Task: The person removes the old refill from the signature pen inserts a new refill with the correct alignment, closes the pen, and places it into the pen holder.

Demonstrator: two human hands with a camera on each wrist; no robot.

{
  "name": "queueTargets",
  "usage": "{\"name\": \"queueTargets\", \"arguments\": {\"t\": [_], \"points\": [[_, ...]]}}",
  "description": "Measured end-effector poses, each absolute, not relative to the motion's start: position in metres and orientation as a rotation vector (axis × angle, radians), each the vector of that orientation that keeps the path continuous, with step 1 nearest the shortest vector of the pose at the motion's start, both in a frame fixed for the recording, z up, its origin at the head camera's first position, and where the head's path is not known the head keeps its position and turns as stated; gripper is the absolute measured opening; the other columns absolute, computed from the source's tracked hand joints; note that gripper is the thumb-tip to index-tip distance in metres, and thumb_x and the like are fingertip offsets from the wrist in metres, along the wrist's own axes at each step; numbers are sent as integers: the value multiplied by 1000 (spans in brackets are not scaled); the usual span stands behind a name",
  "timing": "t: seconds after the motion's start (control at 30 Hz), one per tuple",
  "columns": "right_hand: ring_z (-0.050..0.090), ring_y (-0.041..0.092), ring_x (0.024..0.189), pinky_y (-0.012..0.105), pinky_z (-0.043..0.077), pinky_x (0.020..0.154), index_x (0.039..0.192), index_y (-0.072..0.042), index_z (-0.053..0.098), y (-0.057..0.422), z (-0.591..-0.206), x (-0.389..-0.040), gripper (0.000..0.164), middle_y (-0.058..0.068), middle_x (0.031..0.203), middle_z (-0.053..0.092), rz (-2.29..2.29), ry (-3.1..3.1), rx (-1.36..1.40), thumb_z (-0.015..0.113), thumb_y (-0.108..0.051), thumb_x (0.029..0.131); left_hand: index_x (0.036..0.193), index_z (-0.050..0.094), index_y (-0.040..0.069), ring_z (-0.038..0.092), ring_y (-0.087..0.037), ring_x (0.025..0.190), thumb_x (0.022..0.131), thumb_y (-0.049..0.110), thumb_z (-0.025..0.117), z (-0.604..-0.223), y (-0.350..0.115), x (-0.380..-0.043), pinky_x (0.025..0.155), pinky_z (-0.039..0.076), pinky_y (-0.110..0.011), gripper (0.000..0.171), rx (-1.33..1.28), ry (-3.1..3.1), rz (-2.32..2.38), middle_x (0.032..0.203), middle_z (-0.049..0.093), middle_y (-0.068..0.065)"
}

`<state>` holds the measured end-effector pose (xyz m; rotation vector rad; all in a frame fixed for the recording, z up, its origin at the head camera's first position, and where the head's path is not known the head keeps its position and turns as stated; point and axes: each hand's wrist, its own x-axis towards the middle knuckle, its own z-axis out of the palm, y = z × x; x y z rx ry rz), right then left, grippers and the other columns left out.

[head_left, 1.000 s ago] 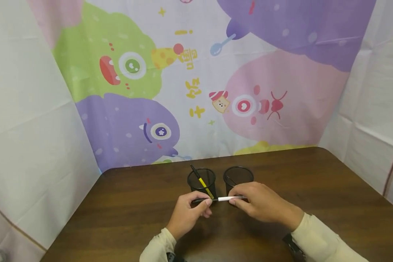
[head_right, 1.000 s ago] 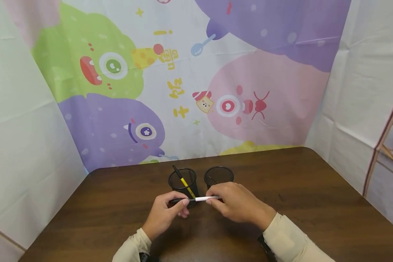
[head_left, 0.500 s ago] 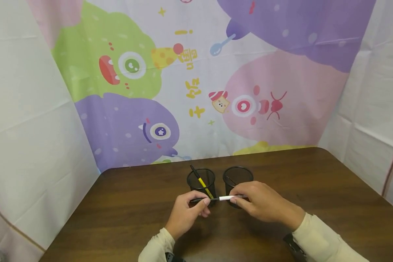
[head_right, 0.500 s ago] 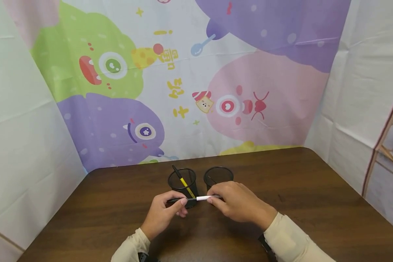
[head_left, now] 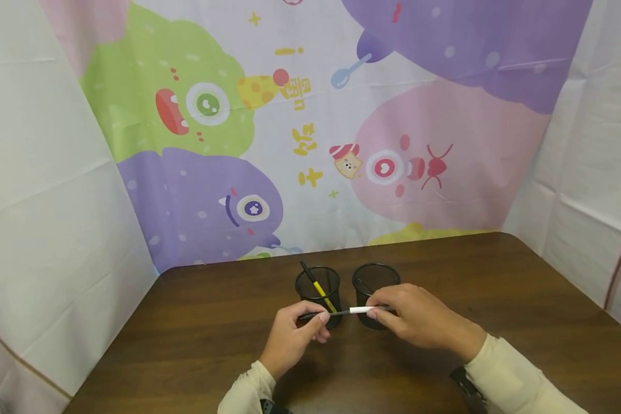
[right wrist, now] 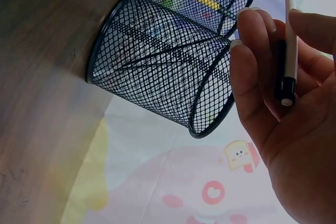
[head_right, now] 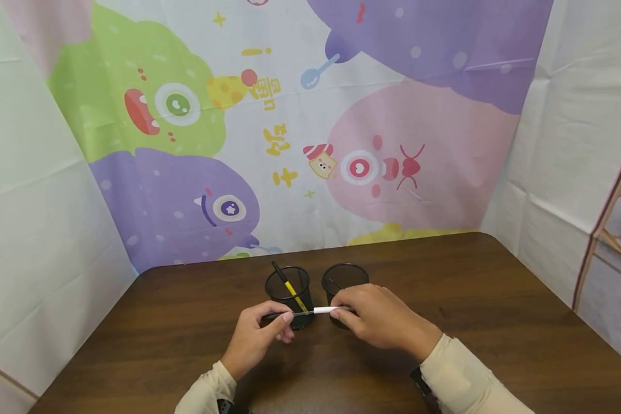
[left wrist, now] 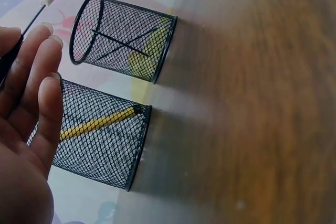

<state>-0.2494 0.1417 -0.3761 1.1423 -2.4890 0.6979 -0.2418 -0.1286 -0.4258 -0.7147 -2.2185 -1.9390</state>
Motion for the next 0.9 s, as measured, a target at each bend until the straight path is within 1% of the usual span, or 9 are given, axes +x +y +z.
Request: {"name": "queueTargets", "arguments": {"t": [0.13,0.27,0.47,0.6,0.67,0.8,0.9], "points": [[52,0,68,25,47,64,93,-26,71,142,-375,-250,4,-24,80,57,691,-2504,1137,70,-23,96,100,69,-7,70,-23,64,97,14,69,-427,-129,-242,63,61,-38,21,-709,-2205,-1943,74,70,-13],[51,1,68,25,46,64,92,-27,70,143,-374,-250,5,-24,79,57,690,-2524,1132,69,-24,97,101,70,-5,70,-24,63,97,12,68,-427,-129,-242,62,61,-38,17,-700,-2190,-1951,74,70,-13],[51,1,67,25,46,63,91,-26,70,145,-373,-250,6,-24,78,56,702,-2545,1122,68,-25,97,101,69,-7,70,-24,63,96,12,69,-427,-129,-242,62,61,-39,20,-689,-2183,-1963,73,70,-14],[49,1,65,24,45,62,91,-26,69,146,-373,-250,7,-23,76,55,706,-2562,1119,68,-25,98,100,70,-5,70,-24,63,96,15,71,-426,-129,-242,62,61,-39,20,-684,-2189,-1957,73,69,-14],[49,1,65,24,44,61,90,-25,69,147,-373,-250,7,-23,75,54,705,-2565,1112,68,-25,97,100,70,-6,70,-24,63,95,15,71,-426,-129,-242,62,61,-39,22,-688,-2191,-1954,73,69,-14],[48,0,64,24,44,60,88,-28,67,147,-372,-250,9,-23,74,53,698,-2570,1105,68,-25,97,100,69,-8,70,-23,63,95,15,71,-426,-128,-243,62,61,-39,24,-696,-2191,-1954,72,69,-14],[48,0,63,24,44,59,88,-28,67,147,-373,-250,9,-23,73,53,696,-2576,1106,68,-25,97,99,70,-6,69,-23,63,95,15,71,-427,-128,-242,62,61,-39,21,-693,-2189,-1963,72,69,-14]]}}
